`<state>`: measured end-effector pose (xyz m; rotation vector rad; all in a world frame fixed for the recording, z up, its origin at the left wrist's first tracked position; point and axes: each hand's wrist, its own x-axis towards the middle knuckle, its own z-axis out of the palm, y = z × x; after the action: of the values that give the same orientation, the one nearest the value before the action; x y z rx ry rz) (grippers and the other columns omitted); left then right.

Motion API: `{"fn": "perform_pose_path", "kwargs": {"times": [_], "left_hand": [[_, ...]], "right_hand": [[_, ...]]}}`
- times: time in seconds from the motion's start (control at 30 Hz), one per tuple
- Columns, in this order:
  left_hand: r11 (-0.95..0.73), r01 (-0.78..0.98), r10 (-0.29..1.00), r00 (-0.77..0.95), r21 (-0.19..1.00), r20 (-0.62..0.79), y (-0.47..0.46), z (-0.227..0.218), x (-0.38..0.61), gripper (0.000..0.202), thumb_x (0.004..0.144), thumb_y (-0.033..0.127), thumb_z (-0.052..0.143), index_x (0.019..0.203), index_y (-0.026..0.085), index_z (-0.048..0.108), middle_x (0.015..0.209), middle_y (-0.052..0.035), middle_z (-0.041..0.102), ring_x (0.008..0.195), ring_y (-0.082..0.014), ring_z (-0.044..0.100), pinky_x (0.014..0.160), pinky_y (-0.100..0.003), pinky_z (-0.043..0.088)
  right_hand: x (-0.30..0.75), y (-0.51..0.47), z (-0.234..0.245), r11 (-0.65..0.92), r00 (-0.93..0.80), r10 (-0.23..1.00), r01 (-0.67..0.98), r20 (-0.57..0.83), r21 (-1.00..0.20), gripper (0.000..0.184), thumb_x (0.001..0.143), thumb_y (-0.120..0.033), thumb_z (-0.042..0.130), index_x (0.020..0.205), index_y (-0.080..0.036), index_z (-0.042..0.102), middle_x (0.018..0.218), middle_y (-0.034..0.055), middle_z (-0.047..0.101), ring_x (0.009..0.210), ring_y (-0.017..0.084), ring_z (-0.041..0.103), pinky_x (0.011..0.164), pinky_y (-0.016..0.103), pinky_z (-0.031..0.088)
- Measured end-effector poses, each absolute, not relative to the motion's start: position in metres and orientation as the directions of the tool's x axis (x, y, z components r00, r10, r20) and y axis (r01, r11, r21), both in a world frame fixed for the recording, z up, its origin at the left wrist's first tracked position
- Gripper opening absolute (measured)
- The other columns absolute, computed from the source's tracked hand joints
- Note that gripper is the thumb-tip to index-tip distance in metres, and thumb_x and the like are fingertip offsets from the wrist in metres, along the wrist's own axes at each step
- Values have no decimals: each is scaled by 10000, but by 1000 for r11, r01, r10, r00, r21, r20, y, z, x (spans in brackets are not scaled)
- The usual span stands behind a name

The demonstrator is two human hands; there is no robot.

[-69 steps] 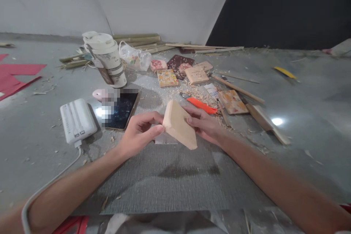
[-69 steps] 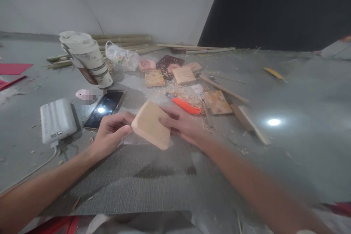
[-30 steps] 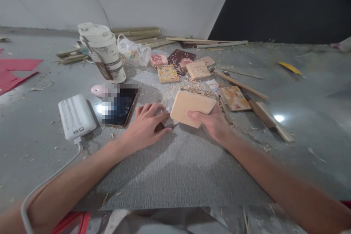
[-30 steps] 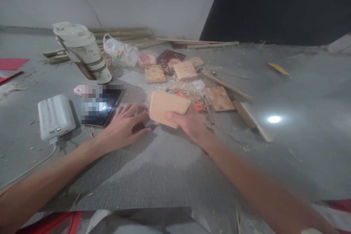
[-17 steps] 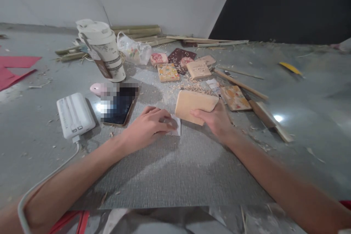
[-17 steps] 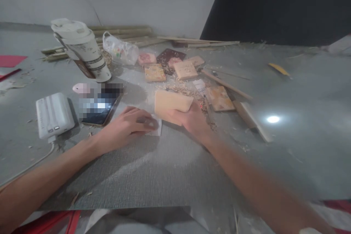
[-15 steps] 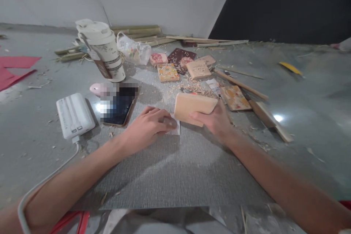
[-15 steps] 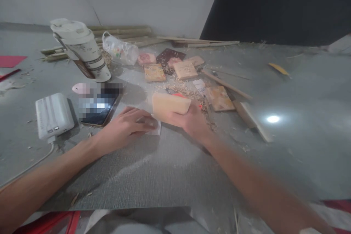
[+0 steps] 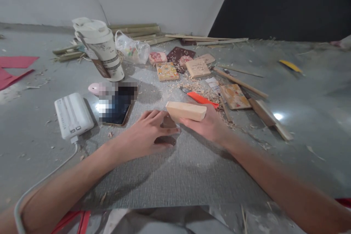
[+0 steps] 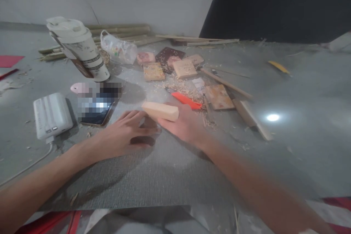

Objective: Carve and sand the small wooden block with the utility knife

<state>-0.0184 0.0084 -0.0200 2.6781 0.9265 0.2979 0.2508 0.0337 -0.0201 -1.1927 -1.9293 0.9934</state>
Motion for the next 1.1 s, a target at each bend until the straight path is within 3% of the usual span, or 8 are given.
{"fn": "perform_pose_path", "kwargs": {"times": [0.23,0.33,0.5,0.67,0.83,1.0,1.1], "left_hand": [[-773,542,601,792,331,108,11,-20,-19,368,1071,414,751,1431,340,773,1279,-113,636,1188,-317,609,1070,-499,514],[-781,530,595,792,329,137,13,-22,-19,317,1091,412,719,1388,334,796,1250,-105,648,1177,-304,615,1043,-468,527],[-783,527,596,788,331,155,14,-26,-20,339,1092,414,716,1415,344,793,1250,-119,647,1175,-320,610,1031,-494,538],[-785,530,598,783,320,173,14,-28,-19,304,1090,410,724,1366,330,822,1245,-121,659,1161,-316,610,1028,-497,536],[-774,508,596,787,378,163,15,-26,-19,311,1087,376,723,1380,335,819,1140,-102,711,1135,-317,615,999,-480,532],[-783,519,598,781,343,183,15,-25,-19,297,1095,390,711,1359,327,831,1262,-122,676,1185,-317,622,1048,-491,528],[-777,519,599,783,357,167,14,-27,-20,305,1083,392,732,1366,329,828,1208,-113,695,1165,-317,629,1043,-491,531]], "right_hand": [[251,33,-17,301,-383,916,445,124,-844,270,1005,-522,782,1151,-295,779,978,41,815,952,287,754,883,445,595],[250,30,-15,314,-385,914,484,123,-816,253,984,-491,797,1118,-278,766,965,33,818,911,270,758,819,413,601],[248,26,-12,306,-410,908,517,82,-799,306,952,-425,813,1211,-266,776,1076,41,849,940,259,789,765,368,595],[246,27,-10,375,-383,908,573,167,-729,202,965,-374,762,1114,-241,787,988,44,836,843,229,756,707,350,543],[243,23,-3,467,-497,850,553,177,-690,129,960,-344,733,1005,-243,799,923,29,822,771,201,723,658,325,492],[244,26,-7,394,-386,904,576,186,-717,204,952,-356,758,1119,-243,787,973,28,829,835,214,746,717,332,531],[242,25,-5,364,-389,908,556,154,-747,202,921,-374,789,1074,-241,785,916,18,816,784,205,727,674,323,521]]}}
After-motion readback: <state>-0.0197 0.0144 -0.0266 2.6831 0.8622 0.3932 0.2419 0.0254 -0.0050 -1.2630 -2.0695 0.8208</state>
